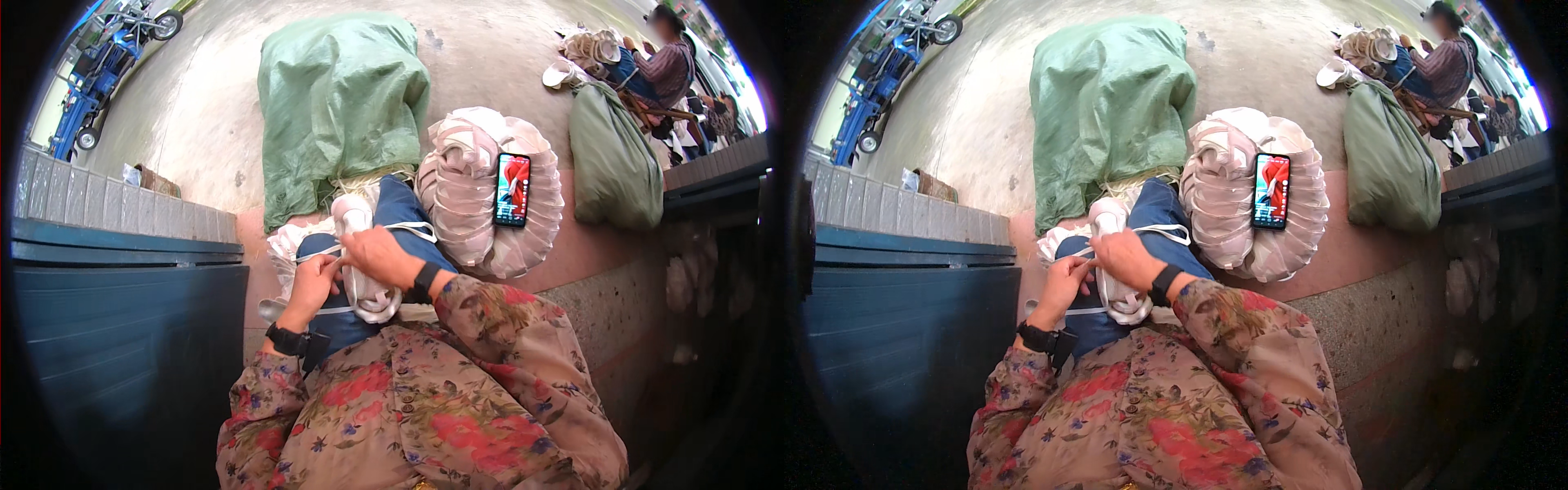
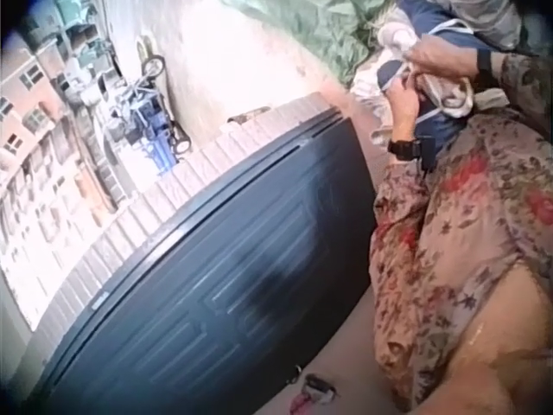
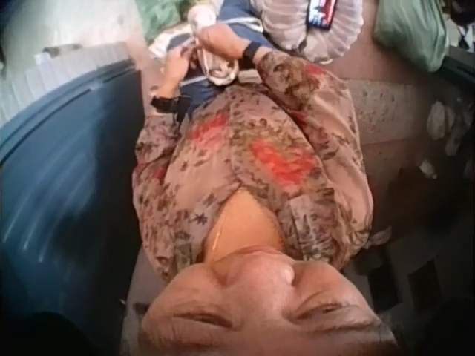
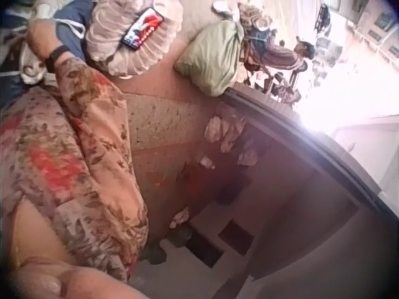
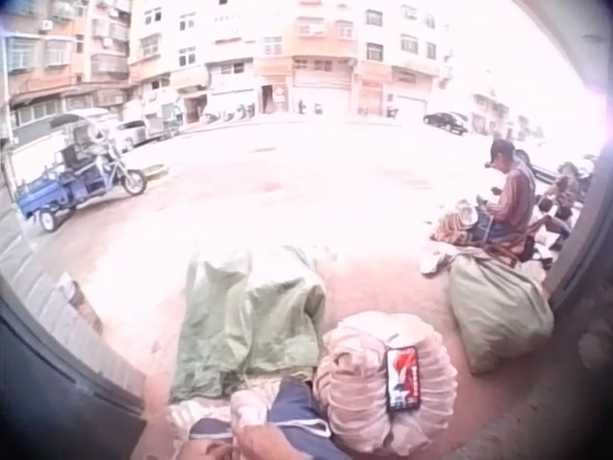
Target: The recorder is lacing and tying the laces of multiple white shoes while sitting on the floor.
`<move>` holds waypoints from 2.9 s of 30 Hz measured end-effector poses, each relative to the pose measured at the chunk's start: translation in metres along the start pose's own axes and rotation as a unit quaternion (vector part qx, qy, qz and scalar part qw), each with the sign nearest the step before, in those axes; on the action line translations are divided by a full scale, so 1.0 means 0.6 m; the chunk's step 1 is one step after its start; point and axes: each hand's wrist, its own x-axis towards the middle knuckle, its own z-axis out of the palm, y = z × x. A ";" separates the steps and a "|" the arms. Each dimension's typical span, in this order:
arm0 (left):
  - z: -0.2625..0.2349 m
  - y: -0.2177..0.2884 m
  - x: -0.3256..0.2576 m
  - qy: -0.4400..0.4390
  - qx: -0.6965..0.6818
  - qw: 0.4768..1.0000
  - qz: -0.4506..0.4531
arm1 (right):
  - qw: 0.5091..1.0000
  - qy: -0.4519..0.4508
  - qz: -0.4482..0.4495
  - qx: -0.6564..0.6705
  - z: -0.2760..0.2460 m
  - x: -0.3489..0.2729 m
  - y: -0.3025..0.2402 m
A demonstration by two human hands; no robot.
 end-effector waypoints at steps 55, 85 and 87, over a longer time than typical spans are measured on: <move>0.002 -0.005 0.051 0.001 0.448 0.874 0.187 | 0.993 -0.033 0.099 -0.060 0.020 -0.009 -0.024; 0.076 0.085 -0.035 -0.003 0.282 0.876 0.391 | 0.798 -0.004 0.295 0.526 -0.095 -0.116 -0.006; 0.106 0.155 -0.088 -0.100 0.245 0.833 0.486 | 0.806 0.049 0.275 0.522 -0.086 -0.119 0.004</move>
